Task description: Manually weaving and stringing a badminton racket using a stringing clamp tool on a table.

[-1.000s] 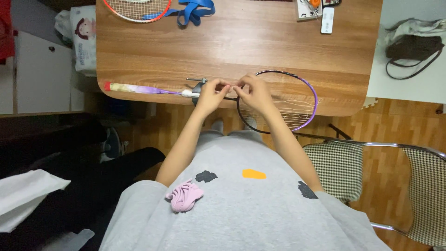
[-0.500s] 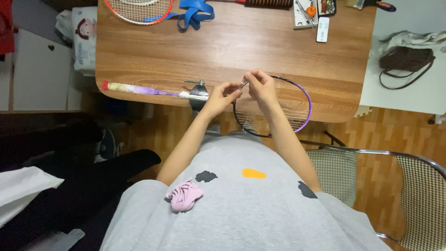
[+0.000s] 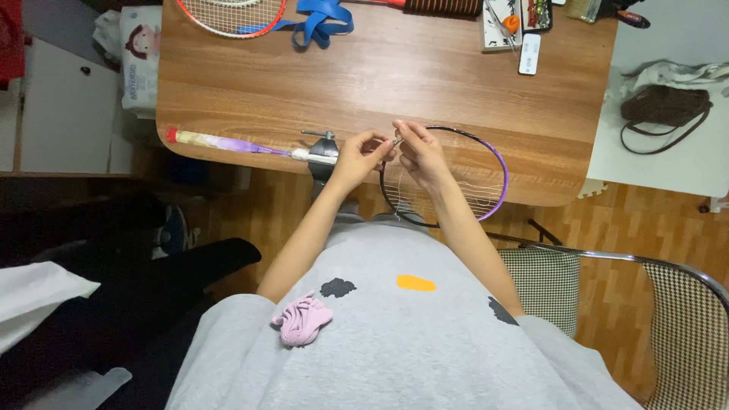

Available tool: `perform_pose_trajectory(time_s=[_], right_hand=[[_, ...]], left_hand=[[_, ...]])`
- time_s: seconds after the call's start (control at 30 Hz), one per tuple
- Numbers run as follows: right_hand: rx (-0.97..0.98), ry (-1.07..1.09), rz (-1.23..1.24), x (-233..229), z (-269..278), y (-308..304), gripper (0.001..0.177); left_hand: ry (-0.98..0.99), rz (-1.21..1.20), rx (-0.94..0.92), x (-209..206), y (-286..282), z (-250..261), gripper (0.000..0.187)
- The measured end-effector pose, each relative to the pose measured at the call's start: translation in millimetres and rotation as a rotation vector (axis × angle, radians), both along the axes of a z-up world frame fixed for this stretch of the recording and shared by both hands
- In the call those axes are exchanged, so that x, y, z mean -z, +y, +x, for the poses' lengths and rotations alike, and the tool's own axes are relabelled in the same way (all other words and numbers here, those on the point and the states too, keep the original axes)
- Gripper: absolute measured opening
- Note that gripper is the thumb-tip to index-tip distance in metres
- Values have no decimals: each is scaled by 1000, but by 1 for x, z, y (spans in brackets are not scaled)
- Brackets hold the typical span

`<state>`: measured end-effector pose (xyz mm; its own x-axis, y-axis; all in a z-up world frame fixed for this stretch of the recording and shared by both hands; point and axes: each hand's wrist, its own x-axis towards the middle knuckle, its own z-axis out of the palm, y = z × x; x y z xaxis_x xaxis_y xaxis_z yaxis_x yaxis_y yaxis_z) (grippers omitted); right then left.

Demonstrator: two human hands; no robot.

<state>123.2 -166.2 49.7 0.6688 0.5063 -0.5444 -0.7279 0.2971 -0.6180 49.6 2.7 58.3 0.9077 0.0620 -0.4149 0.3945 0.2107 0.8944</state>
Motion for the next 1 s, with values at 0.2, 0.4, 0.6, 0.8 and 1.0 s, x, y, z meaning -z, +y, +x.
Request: perform_pose_trajectory(time_s=[0.2, 0.4, 0.6, 0.8, 1.0], right_hand=[[66, -2, 175, 44, -8, -5, 24], [-152, -120, -104, -34, -6, 13, 37], [-358, -352, -350, -2, -11, 8, 23], [-238, -123, -208, -11, 4, -9, 20], [-208, -75, -108, 1, 0, -16, 23]], left_hand=[[5, -202, -182, 20, 1, 0, 9], [-25, -120, -201, 28, 10, -11, 11], [-8, -102, -258, 31, 21, -16, 15], [14, -374, -462, 33, 37, -26, 13], [-10, -429, -492, 32, 35, -32, 11]])
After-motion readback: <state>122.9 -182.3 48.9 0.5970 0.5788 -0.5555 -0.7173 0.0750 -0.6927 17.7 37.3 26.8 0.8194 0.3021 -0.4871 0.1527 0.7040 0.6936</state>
